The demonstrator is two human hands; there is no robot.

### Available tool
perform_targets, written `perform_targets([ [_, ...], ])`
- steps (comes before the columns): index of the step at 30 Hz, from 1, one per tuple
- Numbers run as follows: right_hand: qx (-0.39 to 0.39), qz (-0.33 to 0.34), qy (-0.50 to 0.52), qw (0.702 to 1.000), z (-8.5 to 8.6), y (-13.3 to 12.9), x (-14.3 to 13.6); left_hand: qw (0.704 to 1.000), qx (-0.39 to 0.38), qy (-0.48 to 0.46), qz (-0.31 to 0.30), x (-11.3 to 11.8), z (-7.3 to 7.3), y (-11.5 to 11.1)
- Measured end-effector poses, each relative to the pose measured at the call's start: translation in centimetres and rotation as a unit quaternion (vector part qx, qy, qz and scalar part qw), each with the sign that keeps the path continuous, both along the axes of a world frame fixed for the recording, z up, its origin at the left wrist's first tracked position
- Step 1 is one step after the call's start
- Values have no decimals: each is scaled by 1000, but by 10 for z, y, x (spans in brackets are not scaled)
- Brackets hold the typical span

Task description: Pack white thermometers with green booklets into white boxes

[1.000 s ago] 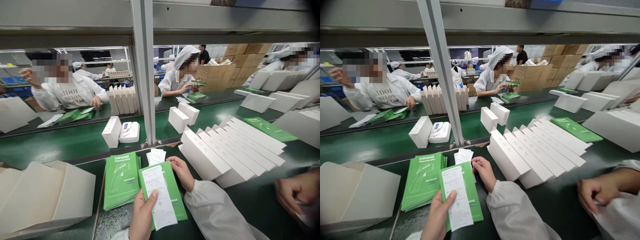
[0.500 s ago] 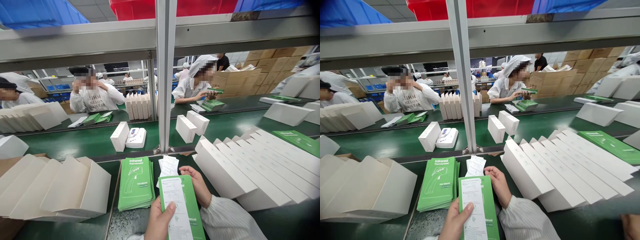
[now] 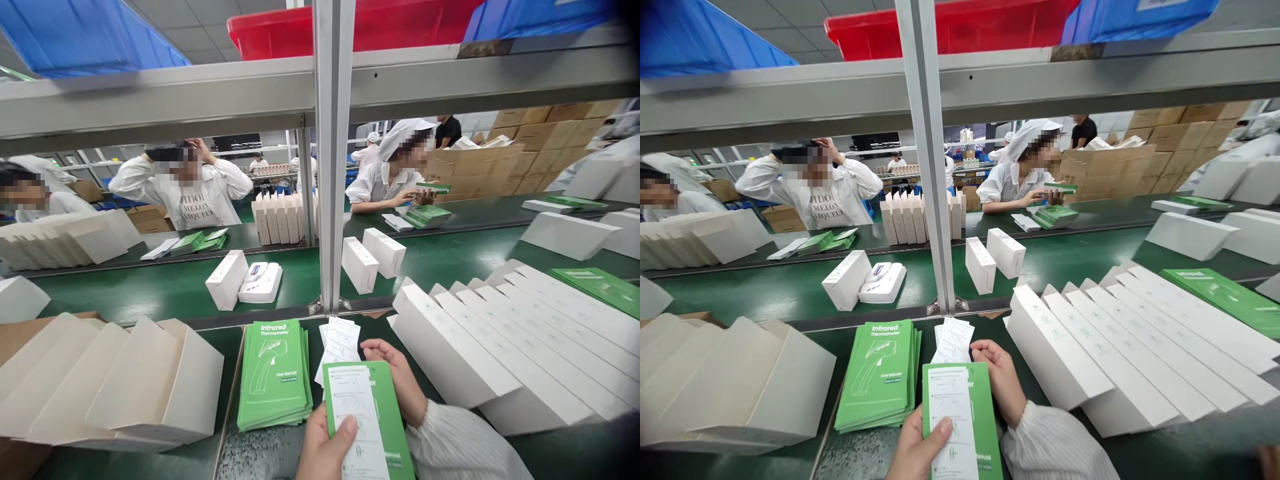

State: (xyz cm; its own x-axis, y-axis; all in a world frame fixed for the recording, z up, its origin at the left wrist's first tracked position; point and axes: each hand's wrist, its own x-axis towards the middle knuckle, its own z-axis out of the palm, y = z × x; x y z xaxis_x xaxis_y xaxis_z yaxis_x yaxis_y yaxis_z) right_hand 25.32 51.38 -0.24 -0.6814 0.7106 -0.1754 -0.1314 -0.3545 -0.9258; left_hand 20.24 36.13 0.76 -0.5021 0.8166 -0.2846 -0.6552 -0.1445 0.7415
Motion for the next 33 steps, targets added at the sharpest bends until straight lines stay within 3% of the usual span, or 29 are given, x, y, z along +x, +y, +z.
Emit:
perform_targets([
  [10,3,-3,-1,1000,4,-1,0,1000,0,-15,-2,1,-9,2],
  [33,-7,26,-2,1000,-3,1,2,999,32,26,-24,6,1,0],
])
